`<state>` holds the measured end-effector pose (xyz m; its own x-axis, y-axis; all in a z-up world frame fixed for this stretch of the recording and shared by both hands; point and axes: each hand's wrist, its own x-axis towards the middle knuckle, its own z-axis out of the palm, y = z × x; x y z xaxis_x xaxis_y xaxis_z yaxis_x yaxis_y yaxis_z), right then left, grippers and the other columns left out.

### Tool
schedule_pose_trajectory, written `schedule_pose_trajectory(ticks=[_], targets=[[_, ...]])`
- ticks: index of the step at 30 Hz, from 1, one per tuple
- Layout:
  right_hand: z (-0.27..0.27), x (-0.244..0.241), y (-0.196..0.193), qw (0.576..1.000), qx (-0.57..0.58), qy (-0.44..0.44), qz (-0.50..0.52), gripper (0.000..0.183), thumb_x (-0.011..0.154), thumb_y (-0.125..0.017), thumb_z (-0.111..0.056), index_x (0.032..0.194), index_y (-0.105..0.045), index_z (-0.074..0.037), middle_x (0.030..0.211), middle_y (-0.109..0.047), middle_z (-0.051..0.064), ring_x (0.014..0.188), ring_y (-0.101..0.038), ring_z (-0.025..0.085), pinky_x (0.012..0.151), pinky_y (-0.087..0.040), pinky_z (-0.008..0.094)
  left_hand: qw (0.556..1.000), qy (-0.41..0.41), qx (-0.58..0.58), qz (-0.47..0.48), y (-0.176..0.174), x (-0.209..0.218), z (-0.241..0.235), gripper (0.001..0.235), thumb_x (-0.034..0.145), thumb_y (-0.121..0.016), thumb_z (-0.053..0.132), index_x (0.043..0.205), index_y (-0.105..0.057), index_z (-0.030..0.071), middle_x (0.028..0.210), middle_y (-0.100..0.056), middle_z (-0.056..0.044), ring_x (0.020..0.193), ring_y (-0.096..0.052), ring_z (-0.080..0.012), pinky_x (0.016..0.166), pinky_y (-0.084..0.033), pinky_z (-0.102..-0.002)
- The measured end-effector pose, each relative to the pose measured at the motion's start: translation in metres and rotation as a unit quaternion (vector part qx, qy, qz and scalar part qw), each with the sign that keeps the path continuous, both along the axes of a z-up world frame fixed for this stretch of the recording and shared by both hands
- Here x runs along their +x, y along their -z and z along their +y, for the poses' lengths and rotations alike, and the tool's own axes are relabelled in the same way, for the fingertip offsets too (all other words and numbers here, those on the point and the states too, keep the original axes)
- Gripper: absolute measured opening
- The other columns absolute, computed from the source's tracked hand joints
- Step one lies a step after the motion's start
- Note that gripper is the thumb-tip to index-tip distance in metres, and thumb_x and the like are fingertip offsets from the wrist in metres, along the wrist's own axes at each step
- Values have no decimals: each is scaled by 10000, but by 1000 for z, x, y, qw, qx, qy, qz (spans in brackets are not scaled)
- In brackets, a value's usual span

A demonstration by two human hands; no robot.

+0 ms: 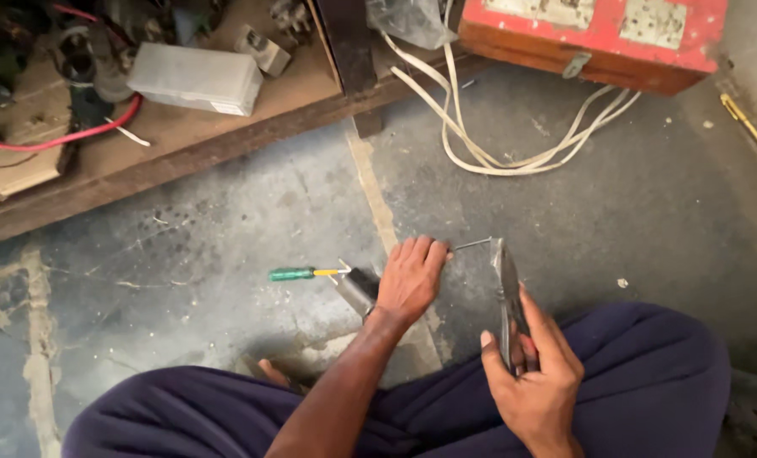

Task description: The person sits on the floor and uses pliers and a screwdriver to repeatedly tap and adjust a small cylindrical electrical component. The person also handles a screw and a small metal rod, tapping them against the component and the floor.

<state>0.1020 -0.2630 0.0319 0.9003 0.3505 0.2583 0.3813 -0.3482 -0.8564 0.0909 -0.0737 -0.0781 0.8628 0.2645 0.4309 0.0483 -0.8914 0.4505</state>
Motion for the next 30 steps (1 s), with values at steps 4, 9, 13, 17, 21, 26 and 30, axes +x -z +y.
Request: schedule_pose_trajectory(ticks=[4,9,13,17,21,26,30], targets=[[-2,8,-4,999,-7,36,12,604,776,-789,11,1357,-626,9,1145,-716,129,871,-682,106,729,-562,242,995,-21,-86,-49,-6,-7,-9,138,929,-680,139,1056,-652,90,904,-538,-131,862,-561,-345,755,-444,-463],[-3,10,2,1000,-1,26,15,605,788,-796,0,1366,-617,10,1115,-717,129,829,-677,104,722,-569,237,996,-55,-72,-26,7,-21,-12,134,914,-675,110,1048,-670,107,896,-547,-117,857,-578,-337,727,-448,-467],[-3,11,-8,997,-69,25,27,665,785,-834,-14,1423,-648,-15,930,-711,104,675,-643,110,614,-532,238,995,-67,-70,-16,10,-19,-14,147,891,-689,122,1038,-676,116,884,-548,-109,841,-579,-327,707,-438,-459],[-9,11,-20,996,8,51,-69,672,803,-805,-23,1431,-570,7,1083,-699,141,854,-688,126,703,-561,245,993,-87,-71,-34,11,-18,-16,155,903,-701,144,1051,-670,111,897,-550,-108,835,-570,-323,701,-428,-450],[-7,16,-17,993,-67,38,-95,746,773,-849,-9,1468,-577,18,888,-657,103,696,-594,161,619,-510,281,994,-79,-73,-31,14,-25,-20,200,872,-683,125,1072,-673,108,914,-556,-103,865,-575,-322,714,-424,-451],[8,19,-24,987,-149,-50,-28,739,662,-877,-15,1369,-670,-66,789,-693,90,605,-635,147,511,-501,269,993,-91,-72,-33,9,-20,-15,174,874,-712,140,1042,-670,129,883,-548,-100,849,-568,-322,712,-428,-456],[-7,-1,-37,995,-34,85,-33,745,761,-819,-43,1456,-551,-14,881,-661,89,715,-598,104,659,-502,236,990,-96,-86,-51,20,-32,-19,192,884,-693,114,1072,-655,115,925,-559,-108,880,-570,-329,727,-424,-458]])
